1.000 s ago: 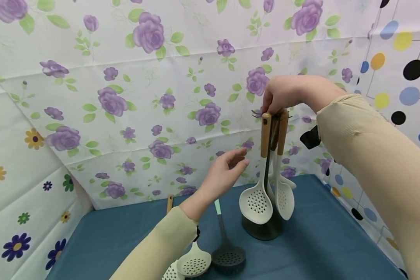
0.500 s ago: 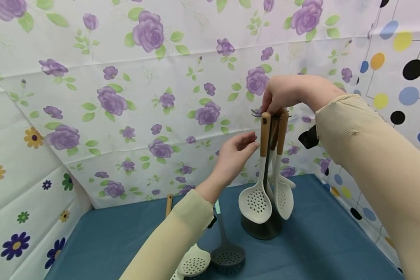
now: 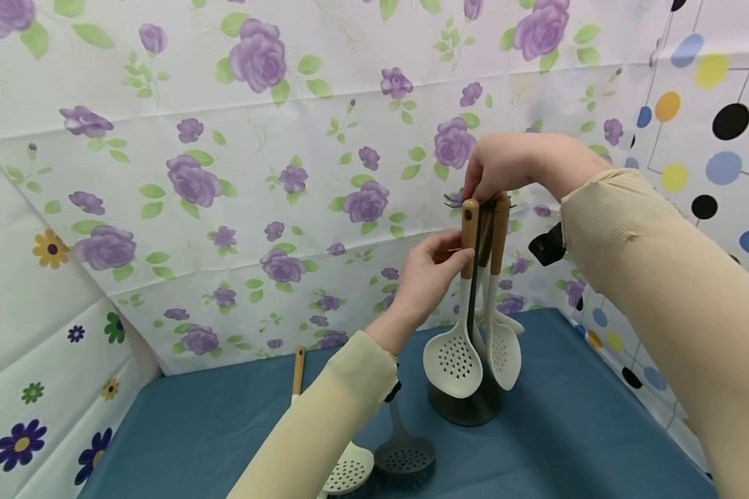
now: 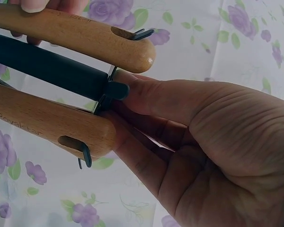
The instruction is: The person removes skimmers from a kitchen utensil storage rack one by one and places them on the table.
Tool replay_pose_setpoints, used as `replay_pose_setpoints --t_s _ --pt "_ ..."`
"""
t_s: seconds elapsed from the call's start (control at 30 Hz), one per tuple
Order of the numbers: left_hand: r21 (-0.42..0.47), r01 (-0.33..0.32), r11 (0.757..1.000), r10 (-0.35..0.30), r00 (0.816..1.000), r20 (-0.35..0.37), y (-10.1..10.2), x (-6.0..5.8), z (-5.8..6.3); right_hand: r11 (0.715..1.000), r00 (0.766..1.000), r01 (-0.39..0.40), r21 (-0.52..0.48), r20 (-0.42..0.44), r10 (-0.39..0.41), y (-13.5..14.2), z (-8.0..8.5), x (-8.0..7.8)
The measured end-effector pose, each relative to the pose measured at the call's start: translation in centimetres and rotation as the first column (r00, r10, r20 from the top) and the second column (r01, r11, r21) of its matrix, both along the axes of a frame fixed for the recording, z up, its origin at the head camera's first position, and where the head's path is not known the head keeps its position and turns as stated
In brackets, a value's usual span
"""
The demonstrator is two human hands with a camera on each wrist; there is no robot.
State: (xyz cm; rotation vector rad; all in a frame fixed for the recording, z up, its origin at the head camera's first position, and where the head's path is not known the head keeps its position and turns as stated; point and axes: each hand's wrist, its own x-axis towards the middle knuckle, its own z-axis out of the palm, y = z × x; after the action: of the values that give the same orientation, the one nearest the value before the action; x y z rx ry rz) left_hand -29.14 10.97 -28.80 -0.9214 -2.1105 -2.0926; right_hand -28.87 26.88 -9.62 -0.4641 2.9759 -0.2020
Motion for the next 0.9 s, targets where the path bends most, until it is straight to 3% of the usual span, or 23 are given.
replay_pose_setpoints --t_s 0.9 --pt "0.036 -0.013 0.999 0.013 1.000 -0.009 0.42 -0.34 -0.12 1.000 1.000 0.008 -0.018 0.007 -0.008 0.24 -0.18 -0.06"
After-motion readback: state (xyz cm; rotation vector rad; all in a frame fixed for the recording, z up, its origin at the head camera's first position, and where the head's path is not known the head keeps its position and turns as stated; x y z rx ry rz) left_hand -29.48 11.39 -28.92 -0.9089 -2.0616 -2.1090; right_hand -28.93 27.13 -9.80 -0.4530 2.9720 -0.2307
